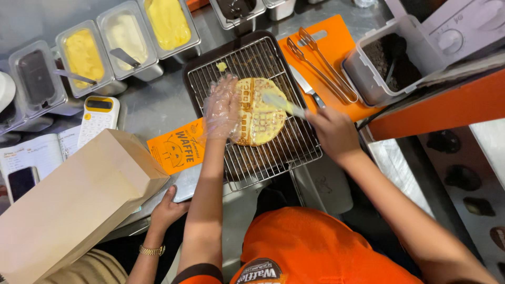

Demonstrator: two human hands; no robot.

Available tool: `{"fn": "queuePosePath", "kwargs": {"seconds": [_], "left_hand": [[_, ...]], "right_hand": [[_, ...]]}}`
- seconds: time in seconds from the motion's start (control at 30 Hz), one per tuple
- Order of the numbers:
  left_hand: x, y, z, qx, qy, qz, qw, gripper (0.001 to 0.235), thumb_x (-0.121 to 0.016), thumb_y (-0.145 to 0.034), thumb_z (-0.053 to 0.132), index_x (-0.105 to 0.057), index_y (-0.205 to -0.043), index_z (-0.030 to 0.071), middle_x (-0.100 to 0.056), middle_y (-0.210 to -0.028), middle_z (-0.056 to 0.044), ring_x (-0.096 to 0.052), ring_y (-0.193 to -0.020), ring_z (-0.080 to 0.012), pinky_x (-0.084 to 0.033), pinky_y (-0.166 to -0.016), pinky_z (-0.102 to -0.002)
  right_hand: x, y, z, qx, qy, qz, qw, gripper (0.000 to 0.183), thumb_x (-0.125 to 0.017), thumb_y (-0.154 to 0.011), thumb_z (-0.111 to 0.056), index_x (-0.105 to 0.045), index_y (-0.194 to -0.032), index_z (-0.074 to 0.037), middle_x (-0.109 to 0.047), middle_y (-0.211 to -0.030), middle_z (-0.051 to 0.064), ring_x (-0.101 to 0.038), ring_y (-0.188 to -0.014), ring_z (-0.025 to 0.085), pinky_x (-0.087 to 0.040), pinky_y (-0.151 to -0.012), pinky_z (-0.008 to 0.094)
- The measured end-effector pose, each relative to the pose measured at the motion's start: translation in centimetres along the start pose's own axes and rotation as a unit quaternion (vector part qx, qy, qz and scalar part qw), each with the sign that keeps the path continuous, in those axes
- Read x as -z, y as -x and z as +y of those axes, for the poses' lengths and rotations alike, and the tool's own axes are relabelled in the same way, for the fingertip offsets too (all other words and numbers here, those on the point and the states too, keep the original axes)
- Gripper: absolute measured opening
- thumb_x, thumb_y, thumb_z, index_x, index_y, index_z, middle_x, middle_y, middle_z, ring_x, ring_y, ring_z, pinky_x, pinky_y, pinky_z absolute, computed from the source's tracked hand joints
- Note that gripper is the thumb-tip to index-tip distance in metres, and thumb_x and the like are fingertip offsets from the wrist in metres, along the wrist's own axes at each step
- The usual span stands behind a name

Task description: The person places a cooked waffle on a wire rack, spreads a yellow topping, and adds a dark crumbly topping. They fold the waffle in half and place it into a paper bag. The person then stirs a batter in a container and closes it.

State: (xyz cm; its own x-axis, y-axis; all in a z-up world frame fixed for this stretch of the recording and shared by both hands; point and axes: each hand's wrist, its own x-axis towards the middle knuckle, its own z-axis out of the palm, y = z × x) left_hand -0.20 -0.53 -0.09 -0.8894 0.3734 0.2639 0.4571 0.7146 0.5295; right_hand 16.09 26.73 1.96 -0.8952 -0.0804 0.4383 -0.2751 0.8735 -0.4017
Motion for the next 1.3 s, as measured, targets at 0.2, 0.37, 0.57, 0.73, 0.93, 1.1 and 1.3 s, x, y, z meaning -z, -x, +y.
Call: {"fn": "queuePosePath", "kwargs": {"seconds": [0.2,0.37,0.57,0.73,0.93,1.1,1.3], "left_hand": [[-0.3,0.4,-0.8,0.002,0.054,0.033,0.998,0.041,-0.056,-0.099,0.018,-0.063,-0.139,0.012,-0.055,-0.150,-0.012,-0.045,-0.143,-0.0327,-0.025,-0.123,-0.046],[0.1,0.5,-1.4,-0.041,0.059,0.059,0.996,0.041,-0.056,-0.094,0.008,-0.067,-0.133,0.012,-0.063,-0.145,-0.011,-0.057,-0.140,-0.0300,-0.031,-0.127,-0.045],[0.4,0.4,-1.3,-0.084,0.087,0.101,0.988,0.036,-0.063,-0.092,0.008,-0.069,-0.127,0.005,-0.068,-0.132,-0.019,-0.061,-0.129,-0.0351,-0.037,-0.119,-0.047],[0.2,0.3,-1.2,0.000,0.102,0.076,0.992,0.017,-0.066,-0.089,0.011,-0.076,-0.100,0.003,-0.072,-0.093,-0.021,-0.070,-0.088,-0.0370,-0.054,-0.094,-0.045],[0.6,0.0,-0.3,0.014,-0.014,0.042,0.999,0.022,-0.069,-0.086,0.015,-0.075,-0.105,0.006,-0.072,-0.110,-0.021,-0.066,-0.099,-0.0412,-0.052,-0.089,-0.047],[3.4,-1.3,3.5,0.048,0.004,0.072,0.996,0.038,-0.066,-0.096,0.025,-0.073,-0.131,0.013,-0.071,-0.128,-0.019,-0.060,-0.113,-0.0433,-0.046,-0.098,-0.050],[3.7,-8.1,12.4,0.149,0.125,-0.101,0.976,0.030,-0.057,-0.102,0.034,-0.073,-0.126,0.026,-0.076,-0.116,-0.001,-0.076,-0.097,-0.0235,-0.060,-0.092,-0.038]], "right_hand": [[6.6,1.9,-4.5,-0.063,-0.132,-0.005,0.989,0.019,-0.063,-0.095,-0.002,-0.068,-0.113,-0.006,-0.065,-0.097,0.013,-0.064,-0.090,0.034,-0.052,-0.075,0.043],[5.2,-9.2,-6.4,0.009,-0.088,0.040,0.995,0.016,-0.067,-0.097,-0.005,-0.071,-0.112,-0.007,-0.061,-0.096,0.013,-0.064,-0.087,0.034,-0.052,-0.072,0.043],[-4.9,-28.7,-8.9,0.182,0.134,0.012,0.974,0.008,-0.072,-0.080,-0.012,-0.075,-0.086,-0.011,-0.071,-0.088,0.009,-0.072,-0.076,0.031,-0.056,-0.059,0.044],[-13.3,-35.0,-13.3,0.184,0.201,-0.075,0.959,0.009,-0.075,-0.071,-0.020,-0.078,-0.079,-0.016,-0.074,-0.077,0.006,-0.074,-0.072,0.026,-0.054,-0.055,0.043],[-14.6,-32.1,-11.5,0.159,0.079,0.003,0.984,0.020,-0.070,-0.080,-0.028,-0.075,-0.096,-0.017,-0.072,-0.095,0.007,-0.072,-0.080,0.028,-0.056,-0.064,0.045],[-1.3,-23.8,0.7,-0.082,-0.072,0.121,0.987,0.047,-0.068,-0.076,-0.009,-0.064,-0.123,-0.007,-0.066,-0.108,0.017,-0.066,-0.094,0.037,-0.053,-0.077,0.049],[2.6,-8.2,12.5,-0.311,0.189,0.279,0.889,0.032,-0.067,-0.089,-0.002,-0.063,-0.120,0.005,-0.057,-0.115,0.026,-0.056,-0.104,0.047,-0.049,-0.088,0.054]]}}
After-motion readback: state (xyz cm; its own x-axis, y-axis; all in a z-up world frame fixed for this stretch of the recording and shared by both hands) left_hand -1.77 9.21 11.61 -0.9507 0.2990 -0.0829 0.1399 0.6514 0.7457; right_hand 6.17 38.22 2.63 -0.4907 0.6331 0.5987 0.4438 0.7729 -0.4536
